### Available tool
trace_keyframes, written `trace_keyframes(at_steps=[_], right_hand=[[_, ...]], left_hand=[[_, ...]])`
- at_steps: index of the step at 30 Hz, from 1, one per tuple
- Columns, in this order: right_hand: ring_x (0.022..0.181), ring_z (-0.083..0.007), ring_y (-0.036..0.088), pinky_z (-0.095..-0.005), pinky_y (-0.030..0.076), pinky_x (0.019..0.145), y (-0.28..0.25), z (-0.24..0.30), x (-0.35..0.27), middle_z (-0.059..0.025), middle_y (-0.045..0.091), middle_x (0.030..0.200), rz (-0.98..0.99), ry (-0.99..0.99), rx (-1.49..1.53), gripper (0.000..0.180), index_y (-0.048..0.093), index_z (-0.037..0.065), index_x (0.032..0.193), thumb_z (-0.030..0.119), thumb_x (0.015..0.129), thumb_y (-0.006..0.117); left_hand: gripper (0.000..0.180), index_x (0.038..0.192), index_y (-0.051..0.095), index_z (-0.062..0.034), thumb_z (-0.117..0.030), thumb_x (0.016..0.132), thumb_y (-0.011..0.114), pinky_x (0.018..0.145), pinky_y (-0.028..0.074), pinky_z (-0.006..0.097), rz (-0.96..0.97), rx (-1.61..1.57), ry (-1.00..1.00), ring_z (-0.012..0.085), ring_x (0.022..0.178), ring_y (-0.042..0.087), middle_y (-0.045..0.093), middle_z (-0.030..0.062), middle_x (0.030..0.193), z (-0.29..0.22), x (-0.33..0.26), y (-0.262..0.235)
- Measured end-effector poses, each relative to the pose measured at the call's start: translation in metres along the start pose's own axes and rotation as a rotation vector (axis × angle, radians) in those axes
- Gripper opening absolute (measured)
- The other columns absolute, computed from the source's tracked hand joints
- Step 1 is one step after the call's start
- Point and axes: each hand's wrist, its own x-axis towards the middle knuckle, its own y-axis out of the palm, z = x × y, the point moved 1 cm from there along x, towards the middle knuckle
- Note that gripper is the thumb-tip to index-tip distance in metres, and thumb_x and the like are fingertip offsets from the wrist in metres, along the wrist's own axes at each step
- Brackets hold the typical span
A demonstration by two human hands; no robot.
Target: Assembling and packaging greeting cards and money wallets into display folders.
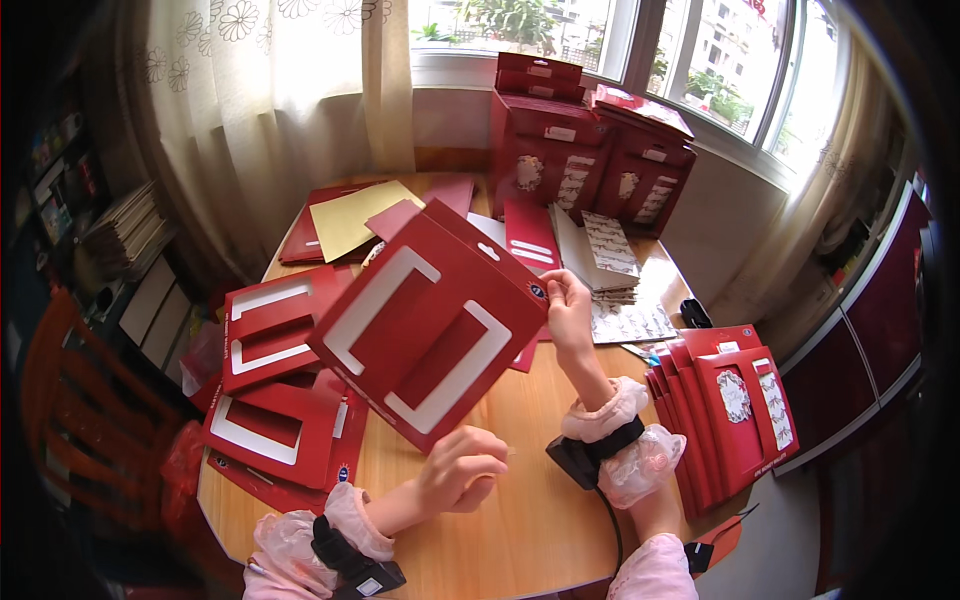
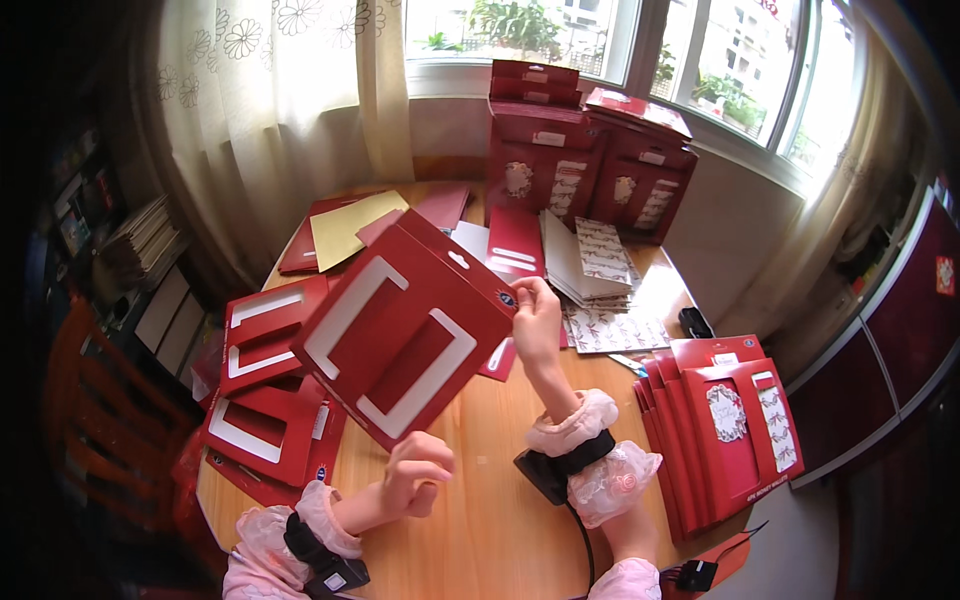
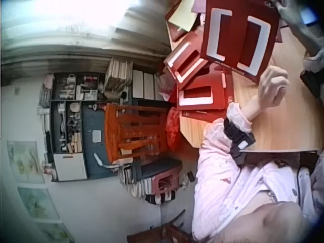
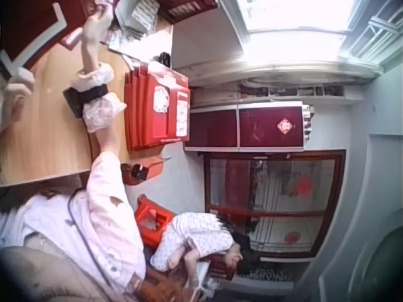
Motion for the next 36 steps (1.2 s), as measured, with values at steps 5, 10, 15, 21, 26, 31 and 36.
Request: trace_keyframes(at_steps=[5, 10, 15, 21, 26, 31, 36], right_hand=[[0.065, -0.0131, 0.057, -0.0252, 0.045, 0.062, -0.025, -0.015, -0.009, -0.0091, 0.062, 0.072, 0.048, -0.033, -0.161, 0.021, 0.060, -0.002, 0.080, 0.001, 0.087, 0.041], [0.068, -0.0162, 0.059, -0.0271, 0.046, 0.064, -0.033, -0.041, -0.020, -0.0109, 0.063, 0.074, 0.152, 0.029, -0.257, 0.019, 0.061, -0.002, 0.081, 0.001, 0.086, 0.042], [0.070, -0.0221, 0.060, -0.0300, 0.046, 0.065, -0.041, -0.058, -0.028, -0.0151, 0.062, 0.075, 0.182, -0.026, -0.330, 0.017, 0.059, -0.003, 0.083, 0.005, 0.085, 0.045], [0.073, -0.0205, 0.060, -0.0289, 0.047, 0.067, -0.039, -0.045, -0.039, -0.0133, 0.062, 0.082, 0.173, -0.085, -0.285, 0.015, 0.056, -0.004, 0.088, 0.006, 0.087, 0.045], [0.077, -0.0291, 0.058, -0.0367, 0.045, 0.068, -0.045, -0.046, -0.039, -0.0175, 0.058, 0.081, 0.099, -0.269, -0.486, 0.013, 0.055, -0.004, 0.083, 0.006, 0.084, 0.047], [0.079, -0.0317, 0.055, -0.0389, 0.042, 0.072, -0.042, -0.035, -0.041, -0.0148, 0.057, 0.084, 0.167, -0.088, -0.338, 0.016, 0.056, -0.001, 0.084, 0.015, 0.080, 0.056], [0.095, -0.0261, 0.045, -0.0387, 0.036, 0.081, -0.043, -0.042, -0.042, -0.0090, 0.051, 0.097, 0.252, -0.394, -0.727, 0.049, 0.053, 0.008, 0.100, 0.040, 0.068, 0.070]], left_hand=[[0.012, 0.092, 0.046, -0.0059, -0.008, 0.081, 0.050, 0.076, 0.035, 0.036, -0.242, 0.258, -0.262, 0.0254, 0.081, 0.047, 0.050, 0.0110, 0.087, 0.005, 0.018, -0.014], [0.037, 0.104, 0.043, -0.0015, -0.020, 0.078, 0.060, 0.086, 0.034, 0.036, 0.163, 0.643, -0.776, 0.0284, 0.099, 0.042, 0.041, 0.0148, 0.102, 0.021, 0.013, -0.017], [0.061, 0.116, 0.036, 0.0045, -0.028, 0.073, 0.065, 0.088, 0.036, 0.038, 0.364, 0.621, -0.804, 0.0320, 0.101, 0.042, 0.041, 0.0181, 0.102, 0.019, 0.003, -0.011], [0.068, 0.122, 0.031, 0.0073, -0.022, 0.069, 0.062, 0.085, 0.039, 0.039, 0.469, 0.616, -0.868, 0.0346, 0.100, 0.042, 0.040, 0.0205, 0.104, 0.015, 0.002, -0.006], [0.065, 0.122, 0.031, 0.0058, -0.015, 0.067, 0.060, 0.085, 0.041, 0.040, 0.432, 0.672, -0.862, 0.0369, 0.102, 0.042, 0.037, 0.0218, 0.108, 0.007, 0.003, 0.002], [0.061, 0.121, 0.032, 0.0052, -0.018, 0.071, 0.061, 0.082, 0.044, 0.041, 0.421, 0.668, -0.881, 0.0385, 0.103, 0.044, 0.034, 0.0225, 0.113, -0.003, 0.007, 0.007], [0.056, 0.118, 0.034, 0.0051, -0.028, 0.080, 0.059, 0.078, 0.045, 0.038, 0.335, 0.499, -0.839, 0.0357, 0.093, 0.052, 0.035, 0.0230, 0.112, -0.005, 0.011, 0.007]])
